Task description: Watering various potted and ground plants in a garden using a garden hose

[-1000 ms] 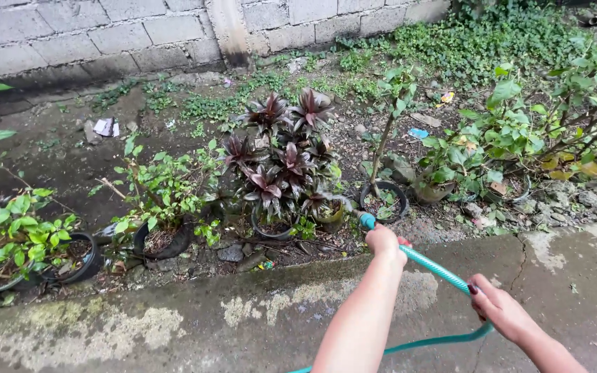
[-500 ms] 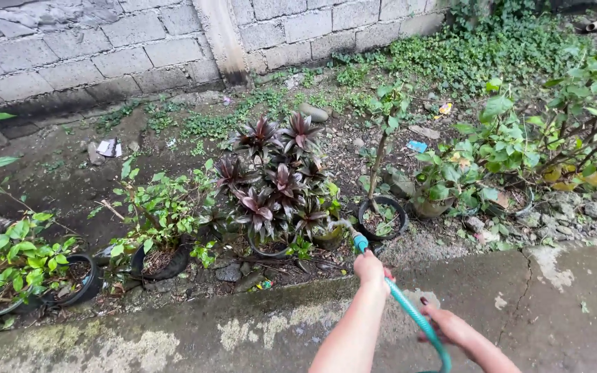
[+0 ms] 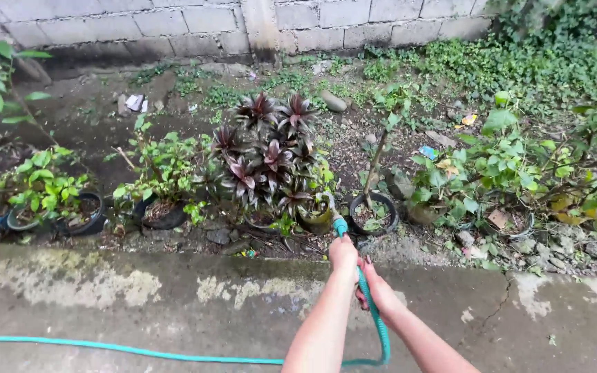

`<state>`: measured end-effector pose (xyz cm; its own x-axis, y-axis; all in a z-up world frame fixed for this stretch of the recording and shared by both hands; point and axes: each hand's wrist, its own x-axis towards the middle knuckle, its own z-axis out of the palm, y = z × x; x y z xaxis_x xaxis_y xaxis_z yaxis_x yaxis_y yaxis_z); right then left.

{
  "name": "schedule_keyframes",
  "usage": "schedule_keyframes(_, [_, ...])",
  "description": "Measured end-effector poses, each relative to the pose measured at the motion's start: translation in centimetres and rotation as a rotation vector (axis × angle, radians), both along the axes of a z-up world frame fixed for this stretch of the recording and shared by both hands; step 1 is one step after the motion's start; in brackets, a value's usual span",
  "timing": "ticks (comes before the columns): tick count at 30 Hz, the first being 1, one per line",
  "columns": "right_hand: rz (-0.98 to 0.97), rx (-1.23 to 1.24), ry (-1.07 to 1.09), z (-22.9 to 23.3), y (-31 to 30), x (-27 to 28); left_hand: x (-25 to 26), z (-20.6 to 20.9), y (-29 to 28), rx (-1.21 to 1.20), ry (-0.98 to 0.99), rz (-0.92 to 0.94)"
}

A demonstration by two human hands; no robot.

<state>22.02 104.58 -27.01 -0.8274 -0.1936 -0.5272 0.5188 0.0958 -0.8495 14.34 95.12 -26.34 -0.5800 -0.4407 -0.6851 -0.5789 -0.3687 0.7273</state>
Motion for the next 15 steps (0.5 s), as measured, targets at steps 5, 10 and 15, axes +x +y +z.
schedule_keyframes(5, [0.079, -0.041, -0.255, 6.1, 1.4, -0.4, 2.6, 4.6, 0.5, 0.057, -0.030, 0.016])
schedule_keyframes(10, [0.026, -0.177, -0.233, 1.9, -0.2, -4.5, 0.1, -4.6, -0.8, -0.052, 0.101, 0.054])
schedule_keyframes(15, [-0.013, -0.263, -0.241, 1.2, -4.6, -5.2, 0.6, -4.4, -3.4, -0.062, 0.148, 0.036])
